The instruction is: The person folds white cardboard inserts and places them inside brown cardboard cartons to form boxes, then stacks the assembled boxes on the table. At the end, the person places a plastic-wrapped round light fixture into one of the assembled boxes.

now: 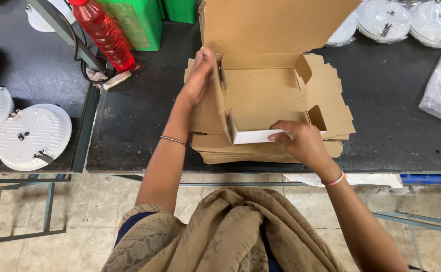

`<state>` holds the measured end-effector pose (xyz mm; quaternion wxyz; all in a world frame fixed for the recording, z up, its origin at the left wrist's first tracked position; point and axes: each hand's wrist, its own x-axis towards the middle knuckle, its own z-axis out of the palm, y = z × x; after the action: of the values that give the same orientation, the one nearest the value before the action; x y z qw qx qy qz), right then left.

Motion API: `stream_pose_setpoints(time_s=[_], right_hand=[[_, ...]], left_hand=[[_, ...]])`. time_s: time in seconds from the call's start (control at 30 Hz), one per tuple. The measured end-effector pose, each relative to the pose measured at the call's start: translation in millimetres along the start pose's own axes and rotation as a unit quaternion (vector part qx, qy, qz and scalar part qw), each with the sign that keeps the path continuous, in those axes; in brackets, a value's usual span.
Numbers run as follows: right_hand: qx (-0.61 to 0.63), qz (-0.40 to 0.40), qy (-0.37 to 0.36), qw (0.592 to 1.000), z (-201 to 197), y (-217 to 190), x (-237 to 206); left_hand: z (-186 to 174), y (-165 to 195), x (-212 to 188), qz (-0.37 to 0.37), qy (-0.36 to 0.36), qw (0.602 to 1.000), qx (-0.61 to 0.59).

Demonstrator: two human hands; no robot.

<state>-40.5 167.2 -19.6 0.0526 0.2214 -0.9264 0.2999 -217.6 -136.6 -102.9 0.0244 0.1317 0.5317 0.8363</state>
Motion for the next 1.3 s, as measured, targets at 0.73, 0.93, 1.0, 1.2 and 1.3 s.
stream_pose_setpoints(time_s=[0.73,0.93,1.0,1.2,1.3], right_hand=[[0.033,-0.059,0.086,0.994,24.4,-26.2,-1.8],[-0.077,-0.021,0.115,0.990,46.7,-70.9,1.4],[-0.083,0.023,0.103,0.991,58.4,-78.5,1.9],[-0.089,0.011,0.148,0.985,70.7,-57.0,-15.9],[-0.056,-0.018,0.153,0.986,66.9,-43.8,-29.2]], left_hand=[[63.0,-20.0,-3.0,-0.014,0.203,0.963,0.176],[60.8,-35.3,2.2,0.049,0.264,0.929,0.254],[61.8,-37.5,2.6,0.044,0.282,0.919,0.270],[65.6,-40.5,-12.7,0.032,0.317,0.903,0.287],[67.4,-43.0,-21.2,0.049,0.337,0.897,0.281]])
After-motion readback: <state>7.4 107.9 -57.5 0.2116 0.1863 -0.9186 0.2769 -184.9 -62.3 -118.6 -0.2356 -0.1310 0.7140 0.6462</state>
